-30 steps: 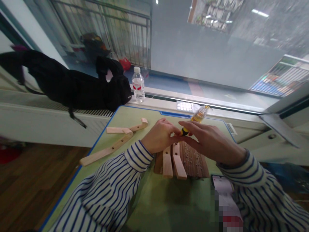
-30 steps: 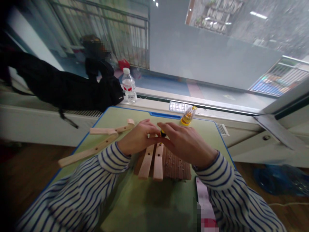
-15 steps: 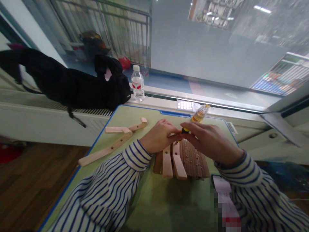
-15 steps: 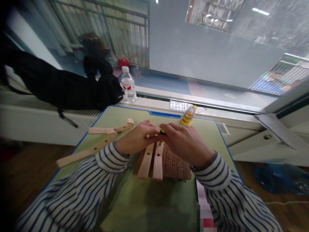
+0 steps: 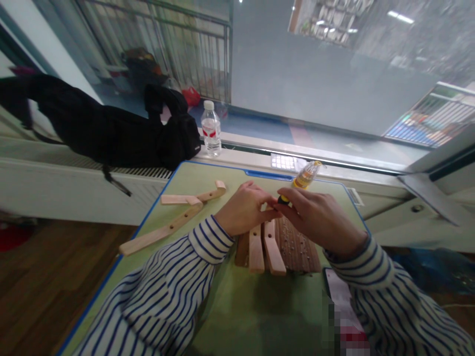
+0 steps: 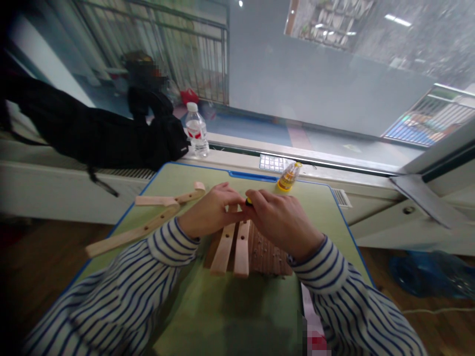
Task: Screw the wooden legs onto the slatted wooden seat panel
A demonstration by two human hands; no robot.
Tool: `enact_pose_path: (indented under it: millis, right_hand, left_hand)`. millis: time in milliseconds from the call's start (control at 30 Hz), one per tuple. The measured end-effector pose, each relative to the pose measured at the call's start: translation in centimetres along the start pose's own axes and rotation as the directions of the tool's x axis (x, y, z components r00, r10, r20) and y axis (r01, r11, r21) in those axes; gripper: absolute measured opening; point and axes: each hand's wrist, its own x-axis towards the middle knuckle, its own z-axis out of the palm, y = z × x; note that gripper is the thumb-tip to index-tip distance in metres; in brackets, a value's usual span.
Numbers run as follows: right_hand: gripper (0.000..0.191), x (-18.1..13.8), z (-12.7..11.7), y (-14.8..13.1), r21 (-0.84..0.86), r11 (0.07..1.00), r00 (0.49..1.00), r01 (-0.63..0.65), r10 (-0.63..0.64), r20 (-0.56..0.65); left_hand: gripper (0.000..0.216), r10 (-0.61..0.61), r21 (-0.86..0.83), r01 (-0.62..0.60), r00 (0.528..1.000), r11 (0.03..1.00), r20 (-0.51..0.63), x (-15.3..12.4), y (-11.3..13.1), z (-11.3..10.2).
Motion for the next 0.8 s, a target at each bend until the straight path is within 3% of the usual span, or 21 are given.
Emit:
enact_pose_path:
  millis: [233, 433, 800]
  right_hand:
    - [0.041, 0.0, -1.3, 0.5, 0.086, 0.991, 0.994, 0.103, -0.106, 0.033]
    - [0.03, 0.1, -1.1, 0.5, 0.186, 0.975, 0.989, 0.123, -0.137, 0.063]
    - [0.034, -0.1, -0.4, 0.0, 0.025, 0.999, 0.999, 0.031, -0.031, 0.008]
  left_hand:
    - [0.026, -0.015, 0.003, 0.016, 1.0, 1.0, -0.013, 0.0, 0.4, -0.1]
    - [0.018, -0.012, -0.015, 0.013, 1.0, 1.0, 0.02, 0.0, 0.2, -0.3]
    - [0.02, 0.036, -0.039, -0.033, 0.996, 0.999, 0.075, -0.1, -0.2, -0.3]
